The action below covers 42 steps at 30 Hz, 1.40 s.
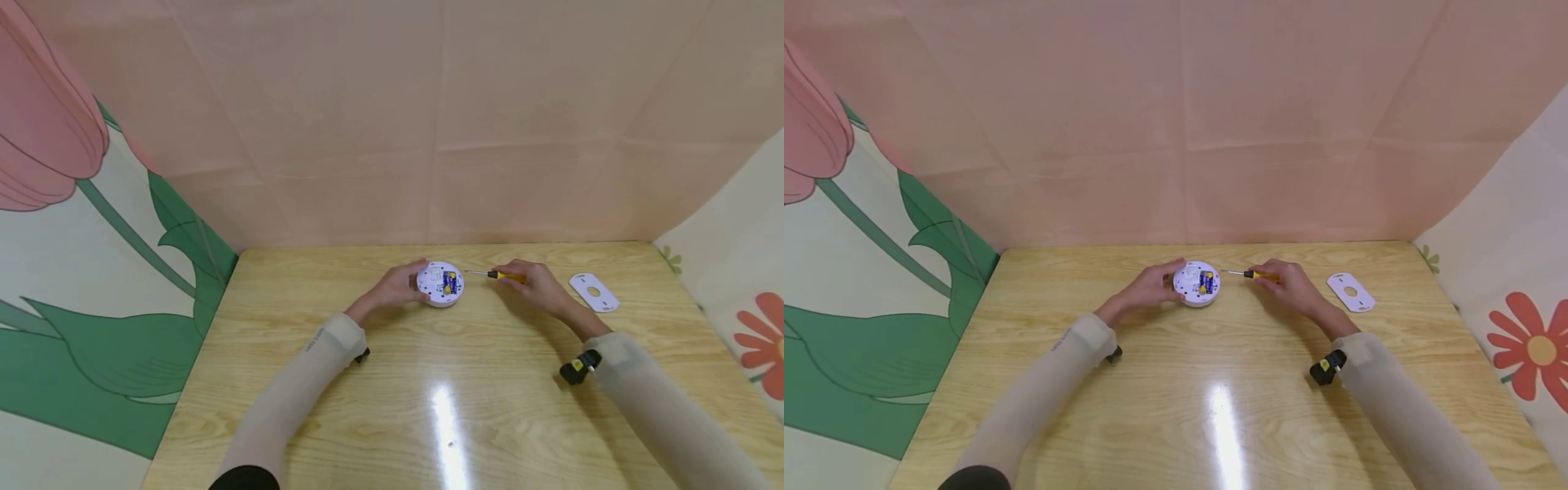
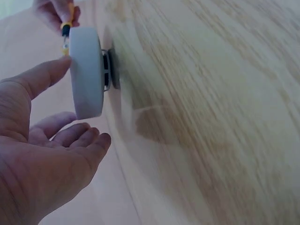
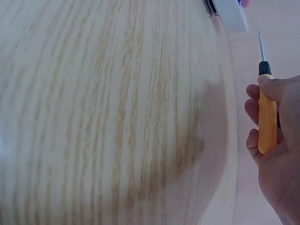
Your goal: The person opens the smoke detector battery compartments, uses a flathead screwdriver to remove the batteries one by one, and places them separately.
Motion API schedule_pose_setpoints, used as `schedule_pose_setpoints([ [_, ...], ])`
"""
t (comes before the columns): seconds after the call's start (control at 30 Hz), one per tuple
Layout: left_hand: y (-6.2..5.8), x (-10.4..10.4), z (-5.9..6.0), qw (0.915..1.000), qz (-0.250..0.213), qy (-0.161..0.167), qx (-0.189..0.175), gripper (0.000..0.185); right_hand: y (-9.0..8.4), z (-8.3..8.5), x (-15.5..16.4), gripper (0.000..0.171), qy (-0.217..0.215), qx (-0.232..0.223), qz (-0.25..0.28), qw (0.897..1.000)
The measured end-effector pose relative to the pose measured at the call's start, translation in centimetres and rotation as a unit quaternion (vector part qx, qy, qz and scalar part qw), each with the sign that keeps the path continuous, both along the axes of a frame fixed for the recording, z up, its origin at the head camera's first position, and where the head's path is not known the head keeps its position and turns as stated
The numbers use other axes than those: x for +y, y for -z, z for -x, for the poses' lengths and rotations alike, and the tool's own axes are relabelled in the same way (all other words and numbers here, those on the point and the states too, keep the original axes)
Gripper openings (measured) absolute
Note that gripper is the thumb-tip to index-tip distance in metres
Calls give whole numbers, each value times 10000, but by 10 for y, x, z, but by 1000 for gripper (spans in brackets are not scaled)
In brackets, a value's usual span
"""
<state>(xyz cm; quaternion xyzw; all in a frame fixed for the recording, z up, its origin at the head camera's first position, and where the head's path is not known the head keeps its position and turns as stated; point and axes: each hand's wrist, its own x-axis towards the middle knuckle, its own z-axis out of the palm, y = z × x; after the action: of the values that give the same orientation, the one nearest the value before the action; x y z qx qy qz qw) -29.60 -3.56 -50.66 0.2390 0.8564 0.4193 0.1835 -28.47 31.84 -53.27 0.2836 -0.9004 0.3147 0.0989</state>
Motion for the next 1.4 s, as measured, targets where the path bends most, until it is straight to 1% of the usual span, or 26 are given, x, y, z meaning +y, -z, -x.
schedule_pose_setpoints([
  [0.1, -2, -1, 0, 10000, 2, -36, -36, 81, 0, 0, 0, 32, -11, 23, -7, 10000],
  [0.2, -3, 0, -3, 9999, 4, -171, 11, 79, -1, -1, 0, 32, -24, 5, 5, 10000],
  [0.3, -4, 4, -7, 9995, 89, -222, 221, 84, -1, -1, 0, 31, -32, 6, -19, 10000],
  [0.43, -5, 15, -12, 9969, 431, -118, 650, 95, -2, -1, 1, 31, -8, 10, -16, 10000],
  [0.5, -6, 20, -14, 9951, 619, -134, 762, 98, -2, -1, 1, 31, -2, -3, -3, 10000],
  [0.63, -6, 25, -18, 9918, 945, -328, 794, 102, -3, -1, 1, 31, -20, 18, -18, 10000],
  [0.73, -5, 26, -18, 9910, 1012, -410, 771, 102, -4, -1, 0, 31, -31, 43, -35, 10000],
  [1.0, 1, 22, -11, 9916, 1004, -236, 784, 95, -6, 0, -2, 31, -22, -101, -79, 9999],
  [1.1, 1, 19, -8, 9913, 1011, -154, 823, 93, -6, 0, -1, 31, -26, -54, -96, 9999],
  [1.23, -1, 16, -5, 9924, 916, -25, 824, 90, -8, -1, 0, 31, -70, 97, -106, 9999],
  [1.4, -1, 12, -2, 9933, 814, 147, 805, 86, -9, -2, 0, 30, -95, 149, -90, 9998],
])
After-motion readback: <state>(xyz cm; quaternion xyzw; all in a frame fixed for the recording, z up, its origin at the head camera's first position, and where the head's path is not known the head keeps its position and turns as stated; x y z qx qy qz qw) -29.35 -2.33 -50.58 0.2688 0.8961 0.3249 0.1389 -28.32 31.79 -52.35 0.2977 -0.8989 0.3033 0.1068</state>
